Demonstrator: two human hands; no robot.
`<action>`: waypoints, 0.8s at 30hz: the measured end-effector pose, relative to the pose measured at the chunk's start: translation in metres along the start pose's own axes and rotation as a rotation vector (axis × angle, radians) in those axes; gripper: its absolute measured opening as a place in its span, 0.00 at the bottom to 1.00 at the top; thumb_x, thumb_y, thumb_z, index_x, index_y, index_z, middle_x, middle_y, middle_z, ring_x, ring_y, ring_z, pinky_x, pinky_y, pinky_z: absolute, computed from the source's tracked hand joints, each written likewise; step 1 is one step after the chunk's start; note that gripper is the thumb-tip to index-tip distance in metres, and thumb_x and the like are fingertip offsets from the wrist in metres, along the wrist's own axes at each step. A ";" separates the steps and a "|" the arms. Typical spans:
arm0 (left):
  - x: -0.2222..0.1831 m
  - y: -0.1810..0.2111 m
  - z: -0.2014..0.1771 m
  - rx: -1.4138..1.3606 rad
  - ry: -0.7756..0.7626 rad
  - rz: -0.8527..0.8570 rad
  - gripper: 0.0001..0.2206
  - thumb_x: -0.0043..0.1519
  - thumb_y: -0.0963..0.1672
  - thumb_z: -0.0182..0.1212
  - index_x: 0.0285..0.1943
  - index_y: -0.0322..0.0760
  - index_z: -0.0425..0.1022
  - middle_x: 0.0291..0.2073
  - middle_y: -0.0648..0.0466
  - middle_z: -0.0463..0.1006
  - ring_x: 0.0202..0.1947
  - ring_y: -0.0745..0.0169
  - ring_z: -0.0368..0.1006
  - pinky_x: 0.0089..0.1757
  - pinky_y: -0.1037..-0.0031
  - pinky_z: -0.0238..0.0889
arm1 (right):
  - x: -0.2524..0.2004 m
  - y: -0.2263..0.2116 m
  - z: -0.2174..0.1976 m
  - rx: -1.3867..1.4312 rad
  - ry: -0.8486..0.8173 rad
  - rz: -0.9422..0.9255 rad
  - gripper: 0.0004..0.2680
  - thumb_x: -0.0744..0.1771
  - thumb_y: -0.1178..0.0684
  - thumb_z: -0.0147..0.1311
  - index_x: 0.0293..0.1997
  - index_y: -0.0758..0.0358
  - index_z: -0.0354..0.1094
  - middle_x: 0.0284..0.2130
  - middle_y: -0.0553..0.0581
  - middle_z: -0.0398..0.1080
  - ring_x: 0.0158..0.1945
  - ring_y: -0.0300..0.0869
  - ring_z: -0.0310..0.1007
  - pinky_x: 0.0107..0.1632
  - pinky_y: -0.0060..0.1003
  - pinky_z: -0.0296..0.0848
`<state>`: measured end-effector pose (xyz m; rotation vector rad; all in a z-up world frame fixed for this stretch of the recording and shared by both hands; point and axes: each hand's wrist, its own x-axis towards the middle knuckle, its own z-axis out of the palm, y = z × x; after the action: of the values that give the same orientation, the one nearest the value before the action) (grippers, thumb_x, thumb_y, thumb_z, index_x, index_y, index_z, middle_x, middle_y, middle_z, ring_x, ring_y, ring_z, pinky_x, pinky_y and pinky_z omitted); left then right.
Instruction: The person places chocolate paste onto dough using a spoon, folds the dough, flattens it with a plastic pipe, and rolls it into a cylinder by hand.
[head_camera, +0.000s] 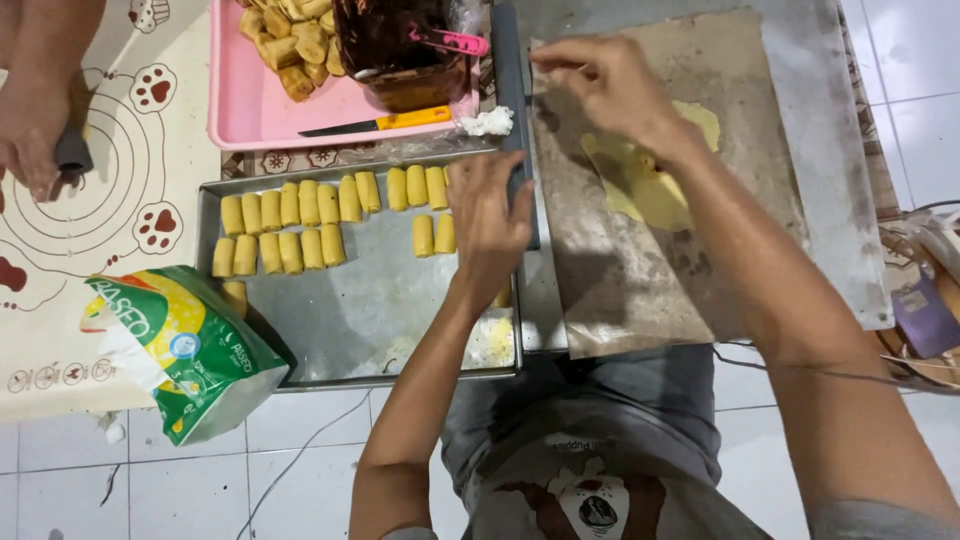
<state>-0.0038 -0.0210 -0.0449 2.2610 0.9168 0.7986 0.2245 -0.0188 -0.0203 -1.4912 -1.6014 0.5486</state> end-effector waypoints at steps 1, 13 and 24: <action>0.001 0.007 0.004 -0.001 0.000 -0.003 0.20 0.67 0.50 0.46 0.62 0.37 0.72 0.52 0.48 0.73 0.55 0.49 0.61 0.52 0.56 0.55 | -0.005 0.001 -0.013 0.000 -0.003 0.002 0.11 0.71 0.67 0.51 0.59 0.66 0.70 0.56 0.68 0.72 0.55 0.53 0.76 0.59 0.48 0.75; -0.017 0.027 0.098 0.362 -0.064 0.060 0.24 0.56 0.48 0.66 0.57 0.32 0.69 0.49 0.45 0.65 0.50 0.42 0.60 0.42 0.53 0.54 | -0.032 0.008 -0.027 -0.393 -0.628 0.264 0.32 0.59 0.73 0.52 0.71 0.50 0.60 0.72 0.54 0.55 0.76 0.52 0.48 0.75 0.53 0.45; -0.008 0.027 0.122 0.372 -0.029 0.001 0.28 0.54 0.48 0.69 0.58 0.25 0.68 0.56 0.40 0.65 0.53 0.38 0.61 0.45 0.50 0.55 | -0.033 0.043 -0.018 -0.621 -0.718 -0.039 0.18 0.66 0.66 0.53 0.65 0.68 0.66 0.48 0.62 0.70 0.57 0.55 0.64 0.57 0.49 0.67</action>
<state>0.0878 -0.0769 -0.1093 2.5815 1.1270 0.6343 0.2611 -0.0465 -0.0541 -1.8122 -2.5227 0.6409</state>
